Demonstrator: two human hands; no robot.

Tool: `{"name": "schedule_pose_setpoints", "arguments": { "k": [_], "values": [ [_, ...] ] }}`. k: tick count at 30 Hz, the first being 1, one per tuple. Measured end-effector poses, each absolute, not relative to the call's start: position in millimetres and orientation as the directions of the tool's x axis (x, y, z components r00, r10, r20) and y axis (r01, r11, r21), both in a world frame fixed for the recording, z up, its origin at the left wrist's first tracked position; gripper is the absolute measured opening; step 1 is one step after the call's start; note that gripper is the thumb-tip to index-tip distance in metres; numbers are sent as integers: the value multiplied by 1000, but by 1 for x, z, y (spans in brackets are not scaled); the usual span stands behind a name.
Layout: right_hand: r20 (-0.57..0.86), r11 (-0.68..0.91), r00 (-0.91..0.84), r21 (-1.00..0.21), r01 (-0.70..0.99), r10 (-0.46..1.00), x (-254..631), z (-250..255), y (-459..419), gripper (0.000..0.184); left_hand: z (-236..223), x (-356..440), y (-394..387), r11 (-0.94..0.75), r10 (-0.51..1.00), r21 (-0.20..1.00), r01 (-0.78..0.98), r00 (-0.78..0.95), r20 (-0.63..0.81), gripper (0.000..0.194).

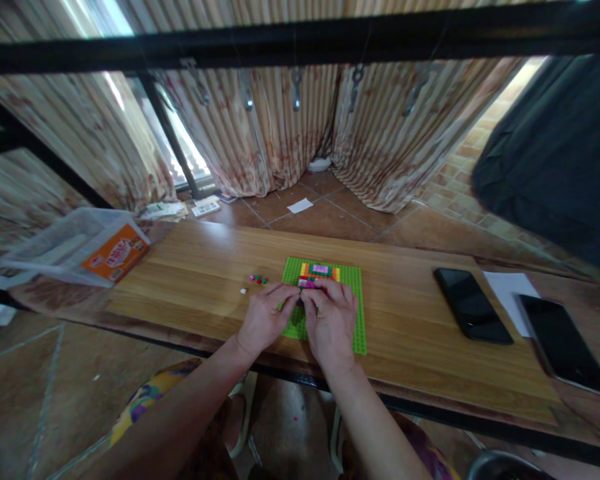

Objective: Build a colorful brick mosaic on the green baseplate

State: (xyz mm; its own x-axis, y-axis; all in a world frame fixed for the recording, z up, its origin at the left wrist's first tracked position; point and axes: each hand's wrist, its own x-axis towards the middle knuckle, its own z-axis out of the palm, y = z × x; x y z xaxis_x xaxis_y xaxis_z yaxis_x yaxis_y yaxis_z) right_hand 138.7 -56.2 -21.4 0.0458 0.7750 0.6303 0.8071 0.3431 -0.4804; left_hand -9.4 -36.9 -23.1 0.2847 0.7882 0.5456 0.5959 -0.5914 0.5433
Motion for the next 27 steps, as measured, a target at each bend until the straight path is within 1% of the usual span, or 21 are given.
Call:
{"name": "schedule_pose_setpoints", "arguments": {
  "k": [5, 7, 13, 16, 19, 22, 25, 27],
  "values": [
    [648, 360, 43, -476, 802, 760, 139, -23, -55, 18, -24, -9, -36, -590, 791, 584, 557, 254, 556, 20],
    [655, 357, 35, -456, 815, 755, 138, -23, -55, 17, -24, -9, -35, -580, 799, 599, 552, 242, 551, 19],
    [686, 325, -45, -285, 902, 726, 134, -23, -62, 16, -24, -8, -36, -569, 809, 609, 553, 241, 536, 20],
    [676, 334, -80, -255, 907, 733, 134, -24, -65, 18, -25, -9, -35, -581, 800, 598, 552, 249, 546, 20],
    [666, 356, -59, -320, 878, 744, 137, -26, -66, 20, -25, -10, -36, -574, 805, 604, 552, 249, 538, 18],
    [644, 388, 5, -467, 795, 765, 144, -23, -64, 24, -24, -11, -39, -552, 824, 626, 551, 243, 512, 17],
    [615, 351, 148, -613, 707, 775, 156, -17, -61, 27, -22, -12, -40, -524, 843, 646, 555, 227, 488, 24],
    [589, 303, 258, -685, 663, 766, 166, -14, -57, 27, -19, -17, -38, -498, 855, 649, 575, 198, 480, 27]
  ]
}}
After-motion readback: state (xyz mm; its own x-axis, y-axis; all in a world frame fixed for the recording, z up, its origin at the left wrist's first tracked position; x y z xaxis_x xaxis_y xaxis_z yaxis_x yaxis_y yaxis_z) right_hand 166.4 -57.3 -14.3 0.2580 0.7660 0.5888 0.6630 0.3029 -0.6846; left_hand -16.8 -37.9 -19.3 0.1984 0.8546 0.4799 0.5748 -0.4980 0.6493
